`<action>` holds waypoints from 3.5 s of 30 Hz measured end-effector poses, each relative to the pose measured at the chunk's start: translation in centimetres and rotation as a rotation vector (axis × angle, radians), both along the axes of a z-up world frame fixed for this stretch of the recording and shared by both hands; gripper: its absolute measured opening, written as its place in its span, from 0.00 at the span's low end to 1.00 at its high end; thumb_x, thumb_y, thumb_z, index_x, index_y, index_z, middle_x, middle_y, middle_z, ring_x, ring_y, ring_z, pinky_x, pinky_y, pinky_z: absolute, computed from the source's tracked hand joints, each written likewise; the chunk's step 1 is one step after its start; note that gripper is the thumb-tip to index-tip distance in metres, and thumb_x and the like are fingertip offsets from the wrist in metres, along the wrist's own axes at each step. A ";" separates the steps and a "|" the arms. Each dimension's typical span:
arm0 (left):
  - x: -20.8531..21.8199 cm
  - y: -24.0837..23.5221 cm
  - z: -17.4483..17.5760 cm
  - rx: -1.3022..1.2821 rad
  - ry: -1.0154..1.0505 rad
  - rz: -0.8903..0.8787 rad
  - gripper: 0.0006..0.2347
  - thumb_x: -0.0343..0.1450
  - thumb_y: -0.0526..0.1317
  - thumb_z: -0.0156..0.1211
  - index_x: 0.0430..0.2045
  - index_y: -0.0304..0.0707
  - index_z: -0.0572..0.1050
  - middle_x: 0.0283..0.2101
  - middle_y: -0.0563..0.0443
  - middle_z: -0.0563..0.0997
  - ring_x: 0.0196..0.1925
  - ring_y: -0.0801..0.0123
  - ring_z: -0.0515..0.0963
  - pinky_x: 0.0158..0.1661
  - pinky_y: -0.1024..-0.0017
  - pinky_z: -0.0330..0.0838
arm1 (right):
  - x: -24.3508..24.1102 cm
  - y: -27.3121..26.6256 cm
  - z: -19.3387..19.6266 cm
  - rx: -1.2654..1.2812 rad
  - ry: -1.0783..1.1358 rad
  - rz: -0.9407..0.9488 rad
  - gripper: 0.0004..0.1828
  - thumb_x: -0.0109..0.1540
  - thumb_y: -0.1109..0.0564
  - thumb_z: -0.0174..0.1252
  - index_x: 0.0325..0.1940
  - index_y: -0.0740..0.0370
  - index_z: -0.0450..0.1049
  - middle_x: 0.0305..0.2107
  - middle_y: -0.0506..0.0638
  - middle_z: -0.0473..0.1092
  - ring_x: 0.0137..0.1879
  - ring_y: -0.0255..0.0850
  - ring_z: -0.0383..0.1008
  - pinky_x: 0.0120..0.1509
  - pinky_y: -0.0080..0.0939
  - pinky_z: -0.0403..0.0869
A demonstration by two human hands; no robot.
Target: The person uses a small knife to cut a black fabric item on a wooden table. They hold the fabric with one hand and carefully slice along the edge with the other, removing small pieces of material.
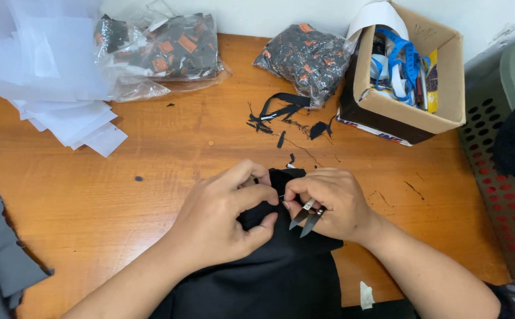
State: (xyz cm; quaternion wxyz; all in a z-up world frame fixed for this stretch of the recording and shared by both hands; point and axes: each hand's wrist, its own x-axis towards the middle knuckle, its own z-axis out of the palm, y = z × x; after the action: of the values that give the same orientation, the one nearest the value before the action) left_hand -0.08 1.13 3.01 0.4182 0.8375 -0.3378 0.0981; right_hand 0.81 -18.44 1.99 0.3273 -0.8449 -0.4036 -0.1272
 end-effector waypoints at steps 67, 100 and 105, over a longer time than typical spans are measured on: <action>1.1 3.8 2.4 0.315 0.660 -0.153 0.03 0.59 0.32 0.53 0.17 0.32 0.74 0.28 0.49 0.71 0.32 0.65 0.78 0.26 0.72 0.75 | 0.7 -0.5 -0.5 0.187 0.067 0.039 0.01 0.49 0.63 0.55 0.22 0.61 0.70 0.04 0.45 0.57 0.11 0.39 0.60 0.20 0.33 0.63; -9.7 2.4 -1.5 -0.153 -0.066 0.393 0.08 0.64 0.29 0.48 0.33 0.37 0.72 0.35 0.43 0.66 0.34 0.59 0.68 0.34 0.71 0.65 | -1.8 1.3 1.1 -0.021 -0.227 0.135 0.08 0.50 0.66 0.48 0.17 0.58 0.61 0.09 0.43 0.54 0.14 0.35 0.49 0.20 0.32 0.52; -9.4 2.1 -1.1 -0.136 0.063 0.461 0.07 0.59 0.35 0.50 0.26 0.42 0.73 0.37 0.49 0.69 0.32 0.65 0.67 0.37 0.70 0.64 | -1.9 1.7 1.7 0.047 -0.321 0.250 0.05 0.50 0.68 0.48 0.21 0.61 0.66 0.10 0.44 0.57 0.14 0.34 0.52 0.20 0.31 0.51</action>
State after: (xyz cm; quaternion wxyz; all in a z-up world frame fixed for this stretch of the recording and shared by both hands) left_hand -9.46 3.25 1.94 0.4503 0.8651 -0.1170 0.1875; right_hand -1.12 -16.73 3.72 0.2917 -0.7490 -0.5493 -0.2282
